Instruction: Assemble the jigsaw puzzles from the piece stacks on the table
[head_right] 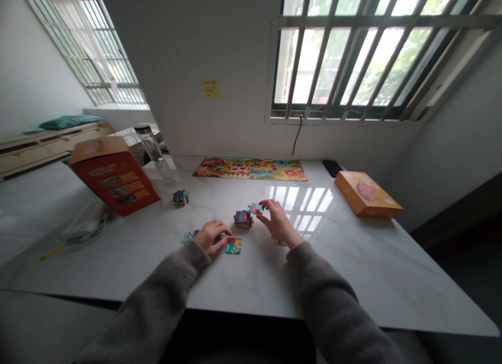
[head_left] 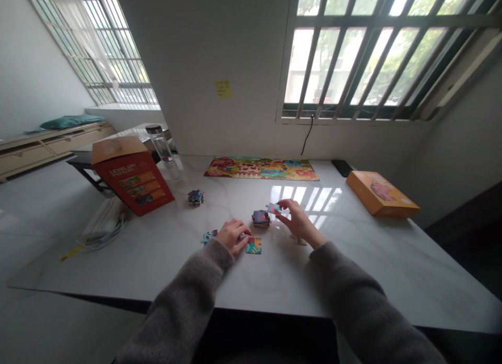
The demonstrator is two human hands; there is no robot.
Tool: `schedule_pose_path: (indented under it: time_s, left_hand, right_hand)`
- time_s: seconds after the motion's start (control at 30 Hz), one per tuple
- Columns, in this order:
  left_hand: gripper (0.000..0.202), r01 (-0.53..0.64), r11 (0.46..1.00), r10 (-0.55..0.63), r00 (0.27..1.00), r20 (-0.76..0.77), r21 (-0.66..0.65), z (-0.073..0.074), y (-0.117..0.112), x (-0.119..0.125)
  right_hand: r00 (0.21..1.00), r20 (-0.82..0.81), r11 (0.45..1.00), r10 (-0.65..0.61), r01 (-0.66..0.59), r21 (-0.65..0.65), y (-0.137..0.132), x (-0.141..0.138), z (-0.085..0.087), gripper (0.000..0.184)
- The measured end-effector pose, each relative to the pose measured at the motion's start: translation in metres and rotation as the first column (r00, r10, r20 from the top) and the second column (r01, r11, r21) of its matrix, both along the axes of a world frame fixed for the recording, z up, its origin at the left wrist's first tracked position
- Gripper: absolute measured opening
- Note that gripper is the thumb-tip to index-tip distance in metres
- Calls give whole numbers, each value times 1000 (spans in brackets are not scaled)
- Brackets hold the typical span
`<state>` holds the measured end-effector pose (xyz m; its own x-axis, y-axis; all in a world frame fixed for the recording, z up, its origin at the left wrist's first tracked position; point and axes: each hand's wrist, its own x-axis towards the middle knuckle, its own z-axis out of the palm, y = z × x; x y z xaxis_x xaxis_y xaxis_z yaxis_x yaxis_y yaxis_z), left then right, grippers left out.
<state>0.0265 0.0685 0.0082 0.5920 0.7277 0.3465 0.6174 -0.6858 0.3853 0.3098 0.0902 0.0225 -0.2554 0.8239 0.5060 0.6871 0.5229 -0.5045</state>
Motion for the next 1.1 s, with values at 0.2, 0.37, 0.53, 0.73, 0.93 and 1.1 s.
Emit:
schedule_pose_path:
  time_s: [0.2,0.37,0.53,0.73,0.93,1.1]
  left_hand:
    - [10,-50,998,48,997,56,37,2,5,4]
    - [14,-107,993,100,987,128,48,14,25,19]
    - [24,-60,998,60,998,12,34,19,42,33]
    - [18,-41,999,39,995,94,23,19,48,24]
    - [17,-135,991,129,945,300,1,21,61,-9]
    - [16,-377,925,378,926,15,-52,12,69,-27]
  right_hand:
    - [960,220,977,-173,196,-87,9,35,-18,15]
    - [907,367,964,-206,252,-84,8,30,-22,14]
    - [918,331,970,-218,242,-33,6,23,-23,22]
    - [955,246,985,-169,173,6,3,16,-22,24]
    - [998,61,1000,13,-14,18,-7,-18,-12,22]
    - [996,23,995,90,-91,28,-7,-42,-11,25]
